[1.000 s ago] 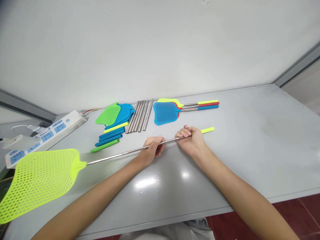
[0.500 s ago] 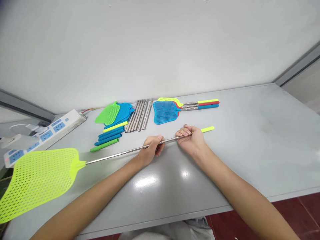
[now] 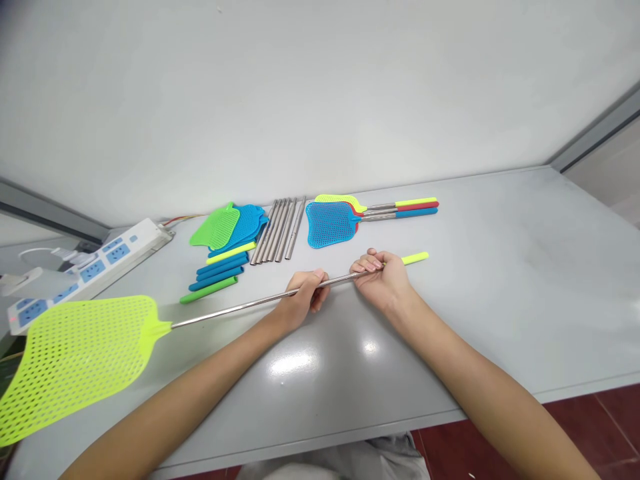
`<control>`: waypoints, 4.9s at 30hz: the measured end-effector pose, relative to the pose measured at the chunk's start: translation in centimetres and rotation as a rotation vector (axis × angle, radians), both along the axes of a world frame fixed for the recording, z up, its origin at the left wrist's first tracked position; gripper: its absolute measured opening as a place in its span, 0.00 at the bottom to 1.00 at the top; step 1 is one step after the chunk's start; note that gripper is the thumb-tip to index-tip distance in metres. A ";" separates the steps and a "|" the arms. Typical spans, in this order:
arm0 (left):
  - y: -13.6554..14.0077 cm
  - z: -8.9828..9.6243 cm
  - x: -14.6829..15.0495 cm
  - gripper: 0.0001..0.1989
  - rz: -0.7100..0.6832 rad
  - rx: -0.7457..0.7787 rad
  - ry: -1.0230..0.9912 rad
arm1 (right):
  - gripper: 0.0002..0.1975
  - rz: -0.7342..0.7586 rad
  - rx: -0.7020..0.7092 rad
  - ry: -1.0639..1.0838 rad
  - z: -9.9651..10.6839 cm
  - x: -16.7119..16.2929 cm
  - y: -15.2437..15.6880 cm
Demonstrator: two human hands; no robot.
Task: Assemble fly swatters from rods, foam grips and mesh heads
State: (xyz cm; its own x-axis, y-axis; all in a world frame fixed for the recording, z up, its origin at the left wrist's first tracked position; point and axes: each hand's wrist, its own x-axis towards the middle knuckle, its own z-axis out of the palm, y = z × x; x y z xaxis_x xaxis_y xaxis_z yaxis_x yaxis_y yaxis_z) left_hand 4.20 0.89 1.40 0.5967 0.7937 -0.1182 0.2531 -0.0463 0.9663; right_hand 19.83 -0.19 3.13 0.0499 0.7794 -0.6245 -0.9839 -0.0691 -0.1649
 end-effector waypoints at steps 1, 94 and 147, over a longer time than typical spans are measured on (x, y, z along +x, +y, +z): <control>0.0 0.0 0.0 0.24 0.000 0.004 -0.001 | 0.11 -0.004 0.001 0.002 0.0 0.0 0.0; -0.3 0.6 -0.8 0.23 -0.252 0.031 0.057 | 0.08 -0.213 0.081 -0.087 0.1 -3.9 -2.4; -0.4 0.6 -0.2 0.22 -0.284 0.311 0.167 | 0.10 0.042 -0.083 0.017 0.4 -2.3 -1.4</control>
